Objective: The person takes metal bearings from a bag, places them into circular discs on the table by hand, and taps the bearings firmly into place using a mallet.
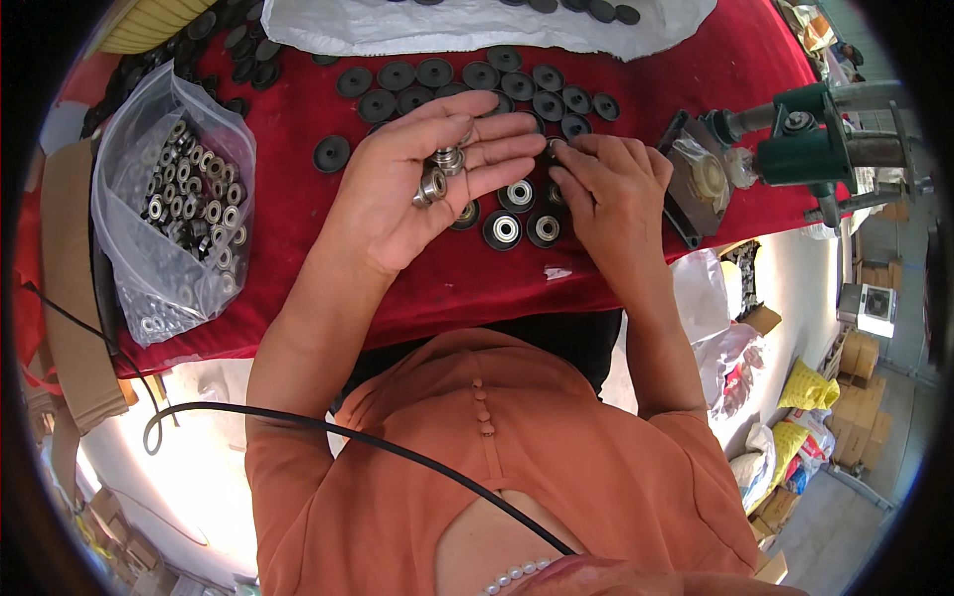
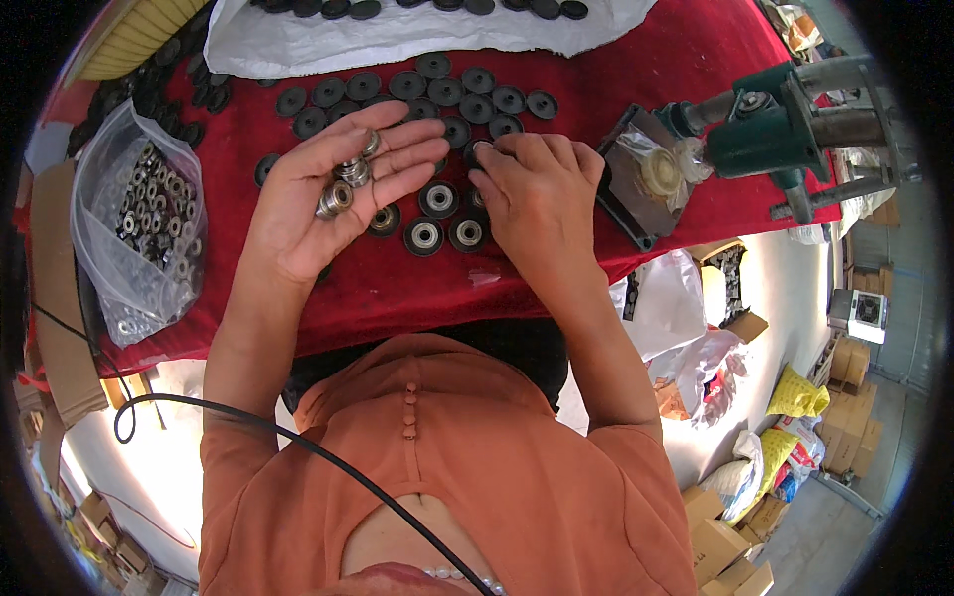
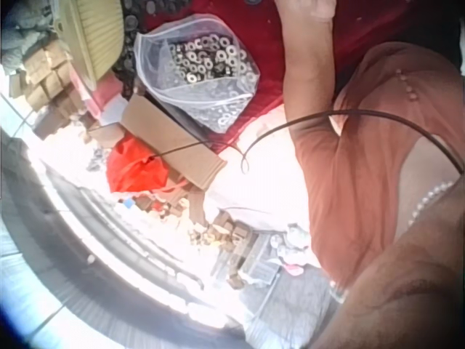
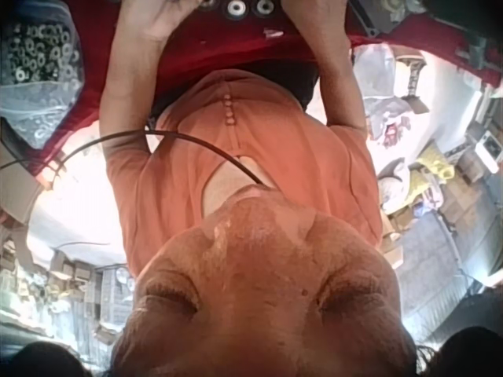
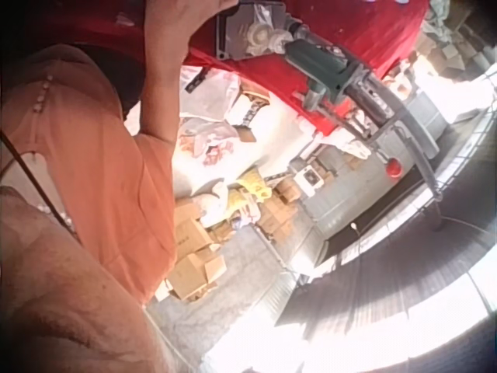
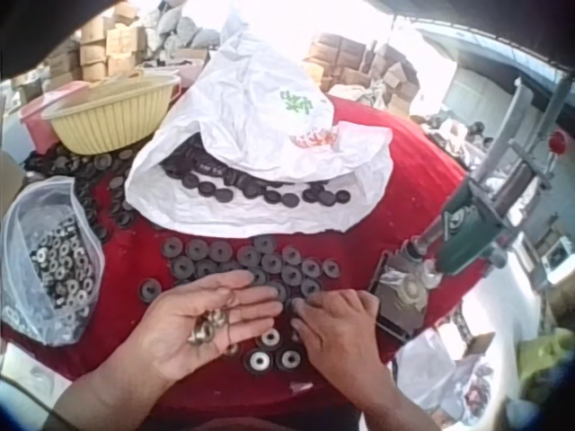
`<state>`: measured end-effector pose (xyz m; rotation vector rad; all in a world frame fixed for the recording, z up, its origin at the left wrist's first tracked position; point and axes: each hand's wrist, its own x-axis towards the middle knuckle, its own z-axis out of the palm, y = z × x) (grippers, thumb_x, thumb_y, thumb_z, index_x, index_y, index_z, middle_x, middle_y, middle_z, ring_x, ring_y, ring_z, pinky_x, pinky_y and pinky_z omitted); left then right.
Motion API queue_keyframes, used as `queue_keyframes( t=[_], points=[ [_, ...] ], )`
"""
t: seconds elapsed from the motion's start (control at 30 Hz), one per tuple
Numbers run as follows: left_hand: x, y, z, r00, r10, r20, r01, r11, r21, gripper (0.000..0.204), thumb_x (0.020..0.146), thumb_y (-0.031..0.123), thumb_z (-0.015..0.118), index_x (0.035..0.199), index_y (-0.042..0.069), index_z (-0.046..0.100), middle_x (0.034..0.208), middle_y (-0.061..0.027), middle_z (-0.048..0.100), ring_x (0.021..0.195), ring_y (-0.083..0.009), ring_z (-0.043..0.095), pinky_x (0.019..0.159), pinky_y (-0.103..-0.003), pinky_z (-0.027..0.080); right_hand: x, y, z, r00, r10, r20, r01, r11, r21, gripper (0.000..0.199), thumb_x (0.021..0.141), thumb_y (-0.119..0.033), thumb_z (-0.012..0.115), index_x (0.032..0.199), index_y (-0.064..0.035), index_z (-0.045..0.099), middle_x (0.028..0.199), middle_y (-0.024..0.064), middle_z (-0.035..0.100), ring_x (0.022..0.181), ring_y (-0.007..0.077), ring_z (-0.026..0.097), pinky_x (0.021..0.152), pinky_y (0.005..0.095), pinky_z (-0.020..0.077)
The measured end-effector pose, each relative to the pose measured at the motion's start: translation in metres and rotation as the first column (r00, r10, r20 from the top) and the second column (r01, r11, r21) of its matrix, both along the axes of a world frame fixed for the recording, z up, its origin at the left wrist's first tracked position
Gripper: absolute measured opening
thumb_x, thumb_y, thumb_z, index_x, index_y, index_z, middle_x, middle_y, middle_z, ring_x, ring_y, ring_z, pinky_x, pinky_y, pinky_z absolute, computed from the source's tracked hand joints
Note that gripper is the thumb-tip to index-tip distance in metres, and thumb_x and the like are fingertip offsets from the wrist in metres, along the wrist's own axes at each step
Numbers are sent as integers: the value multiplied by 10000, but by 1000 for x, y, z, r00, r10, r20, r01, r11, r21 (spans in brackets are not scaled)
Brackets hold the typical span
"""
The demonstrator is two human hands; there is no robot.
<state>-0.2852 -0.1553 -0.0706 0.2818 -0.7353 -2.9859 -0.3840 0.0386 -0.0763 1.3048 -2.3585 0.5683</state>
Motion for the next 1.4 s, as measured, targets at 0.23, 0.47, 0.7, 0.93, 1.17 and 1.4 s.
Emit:
queue_keyframes(
  t=[0.23,0.47,0.7,0.93,1.17,1.4],
  points=[
    [0,0,1,1000,-27,8,27,999,-31,390,987,64,423,1333,-116,415,1380,-383,426,1261,-459,507,1036,-485,493,7,25,4,998,-61,-5,61,997,56,333,813,-230,730,1112,-84,712,1138,43,669,1077,228,587,966,406,327],
    [1,2,0,999,-32,12,33,998,-60,395,992,68,418,1338,-120,402,1372,-377,436,1236,-439,535,1014,-466,516,18,35,-18,988,-133,-73,139,986,90,412,846,-320,692,1171,-69,684,1245,43,642,1143,228,560,992,427,301],
    [1,4,0,999,-33,11,34,997,-74,410,988,75,432,1345,-124,399,1372,-376,440,1240,-434,535,1031,-470,500,21,33,-5,986,-147,-81,158,977,144,428,824,-284,714,1207,-99,670,1251,42,630,1144,230,554,992,429,294],
    [0,13,-5,985,-174,-18,174,984,25,346,963,56,475,1273,-96,488,1206,-228,593,1092,-334,627,990,-441,519,16,-16,15,991,129,30,-122,978,-167,329,772,-203,744,1094,-137,717,1054,-2,659,1014,213,581,916,422,328],
    [5,14,2,974,-224,43,226,973,-54,360,945,44,488,1277,-95,479,1142,-194,599,1040,-249,639,997,-420,517,-4,-18,17,933,277,231,-238,954,-183,284,698,-109,785,976,-113,729,900,16,667,909,225,601,876,400,379],
    [0,6,4,988,49,144,-39,996,-78,416,996,133,457,1326,-117,419,1292,-319,524,1173,-397,579,1016,-490,503,-51,5,-2,971,-76,227,98,992,-84,235,758,-174,774,981,-119,723,916,40,666,922,269,612,871,423,413]
  ],
)
